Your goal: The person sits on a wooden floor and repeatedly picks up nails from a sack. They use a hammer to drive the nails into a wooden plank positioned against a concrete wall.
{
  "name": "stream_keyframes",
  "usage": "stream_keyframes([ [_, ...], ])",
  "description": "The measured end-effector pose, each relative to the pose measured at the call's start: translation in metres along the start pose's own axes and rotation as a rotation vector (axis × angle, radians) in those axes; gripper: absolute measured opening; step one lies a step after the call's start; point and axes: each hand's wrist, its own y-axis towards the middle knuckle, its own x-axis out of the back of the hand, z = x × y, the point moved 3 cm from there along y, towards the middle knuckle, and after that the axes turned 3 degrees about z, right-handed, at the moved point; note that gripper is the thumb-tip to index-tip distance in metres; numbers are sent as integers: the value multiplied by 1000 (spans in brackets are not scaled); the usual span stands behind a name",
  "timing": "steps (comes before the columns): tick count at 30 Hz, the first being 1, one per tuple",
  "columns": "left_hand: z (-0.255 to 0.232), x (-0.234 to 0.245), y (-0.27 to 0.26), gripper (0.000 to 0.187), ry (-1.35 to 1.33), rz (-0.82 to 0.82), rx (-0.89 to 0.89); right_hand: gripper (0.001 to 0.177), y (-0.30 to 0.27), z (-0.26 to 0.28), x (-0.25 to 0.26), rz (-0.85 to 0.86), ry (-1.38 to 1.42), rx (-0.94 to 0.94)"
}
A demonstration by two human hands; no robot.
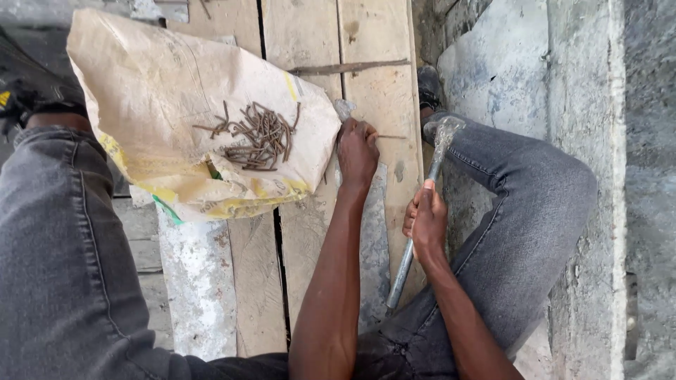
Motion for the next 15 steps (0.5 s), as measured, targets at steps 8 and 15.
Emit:
stream_keyframes([
  [8,-18,13,4,7,10,-25,82,49,-12,10,-6,-16,88,-104],
  [15,-14,11,6,8,47,28,91,50,-13,8,-10,42,94,-161],
])
